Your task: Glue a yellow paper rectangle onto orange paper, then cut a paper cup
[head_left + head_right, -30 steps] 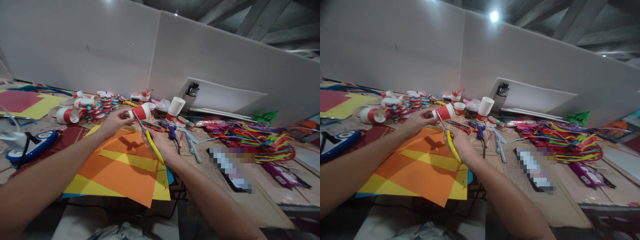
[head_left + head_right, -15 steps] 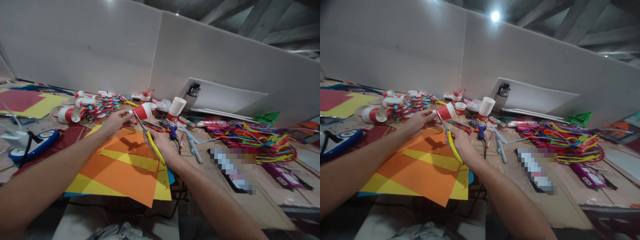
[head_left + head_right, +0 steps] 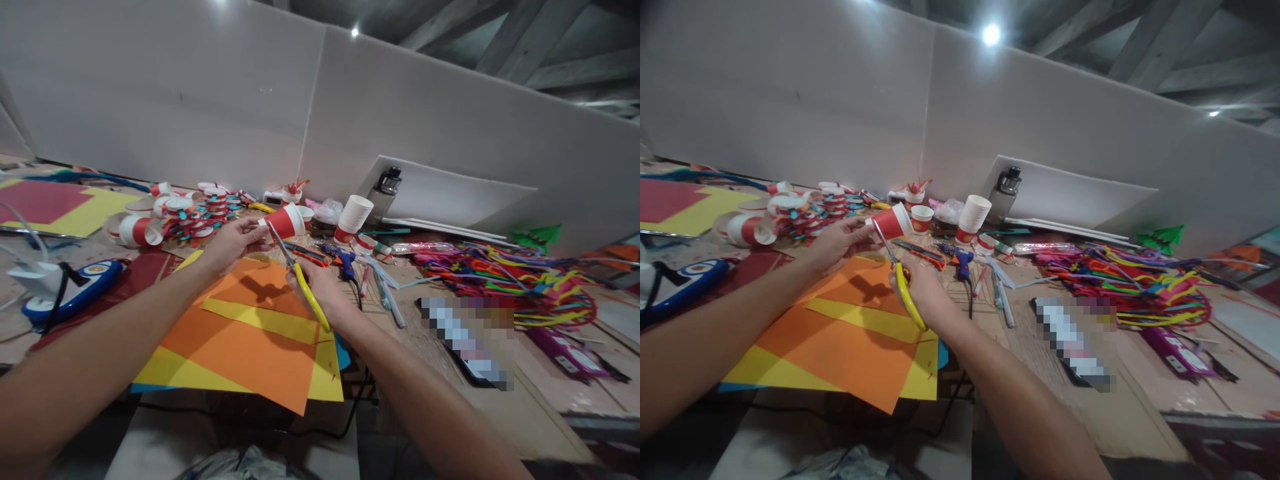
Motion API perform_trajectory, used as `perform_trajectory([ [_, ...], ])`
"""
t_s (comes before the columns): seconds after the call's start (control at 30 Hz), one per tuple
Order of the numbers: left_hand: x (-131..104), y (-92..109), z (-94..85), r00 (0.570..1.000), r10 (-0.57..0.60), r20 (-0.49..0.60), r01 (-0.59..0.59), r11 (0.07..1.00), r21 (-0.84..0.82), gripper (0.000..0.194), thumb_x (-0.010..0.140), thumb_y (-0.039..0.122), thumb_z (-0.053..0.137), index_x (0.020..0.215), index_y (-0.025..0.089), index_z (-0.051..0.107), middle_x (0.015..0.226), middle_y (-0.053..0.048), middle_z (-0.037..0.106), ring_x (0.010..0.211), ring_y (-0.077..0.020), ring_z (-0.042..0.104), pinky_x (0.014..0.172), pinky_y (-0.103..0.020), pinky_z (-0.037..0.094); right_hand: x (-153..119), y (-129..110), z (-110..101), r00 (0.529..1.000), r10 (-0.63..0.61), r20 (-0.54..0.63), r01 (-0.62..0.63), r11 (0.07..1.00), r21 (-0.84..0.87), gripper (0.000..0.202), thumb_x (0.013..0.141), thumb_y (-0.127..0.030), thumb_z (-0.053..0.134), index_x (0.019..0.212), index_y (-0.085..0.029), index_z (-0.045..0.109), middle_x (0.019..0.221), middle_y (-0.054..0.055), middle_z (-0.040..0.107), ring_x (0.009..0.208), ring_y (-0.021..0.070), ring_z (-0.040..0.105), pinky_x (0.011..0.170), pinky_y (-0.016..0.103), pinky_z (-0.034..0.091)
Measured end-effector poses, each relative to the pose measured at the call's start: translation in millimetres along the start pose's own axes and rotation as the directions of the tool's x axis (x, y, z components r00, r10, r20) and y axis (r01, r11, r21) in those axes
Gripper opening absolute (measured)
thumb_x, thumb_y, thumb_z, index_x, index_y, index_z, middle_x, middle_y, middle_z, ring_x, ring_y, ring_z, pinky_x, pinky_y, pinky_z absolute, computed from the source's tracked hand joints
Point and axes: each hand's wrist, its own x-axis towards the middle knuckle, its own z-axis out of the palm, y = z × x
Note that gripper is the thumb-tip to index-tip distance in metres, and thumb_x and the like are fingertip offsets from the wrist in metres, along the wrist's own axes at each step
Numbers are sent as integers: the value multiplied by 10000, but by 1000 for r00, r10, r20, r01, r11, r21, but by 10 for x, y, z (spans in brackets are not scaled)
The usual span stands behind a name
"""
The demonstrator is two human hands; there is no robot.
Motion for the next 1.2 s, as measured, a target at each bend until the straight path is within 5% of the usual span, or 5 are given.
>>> perform_trajectory([
  [0.33, -30, 11, 8, 996, 86, 19, -88, 973, 215, 445, 715, 411, 763, 1059, 149, 657, 886, -55, 686, 776, -167, 666, 757, -344, 577, 18, 27, 12, 1000, -5, -14, 6, 1000, 19, 128, 846, -303, 477, 766, -207, 505, 691, -23, 533, 640, 122, 480, 591, 231, 331],
  [0.9, 9, -30, -32, 999, 44, 27, -48, 987, 156, 458, 686, 380, 789, 1062, 154, 659, 912, -66, 695, 778, -163, 675, 748, -327, 571, 6, -18, -2, 1000, 24, -1, -24, 999, 38, 117, 823, -244, 468, 742, -187, 530, 695, -18, 549, 633, 114, 472, 585, 224, 326],
  [1.2, -53, 32, 54, 996, 85, 36, -92, 945, 314, 544, 673, 428, 780, 1130, 163, 649, 982, -79, 697, 812, -185, 664, 770, -369, 565, 22, -29, -7, 999, 31, 13, -31, 1000, 5, 106, 844, -257, 470, 771, -190, 509, 721, -5, 563, 652, 120, 489, 586, 226, 328],
])
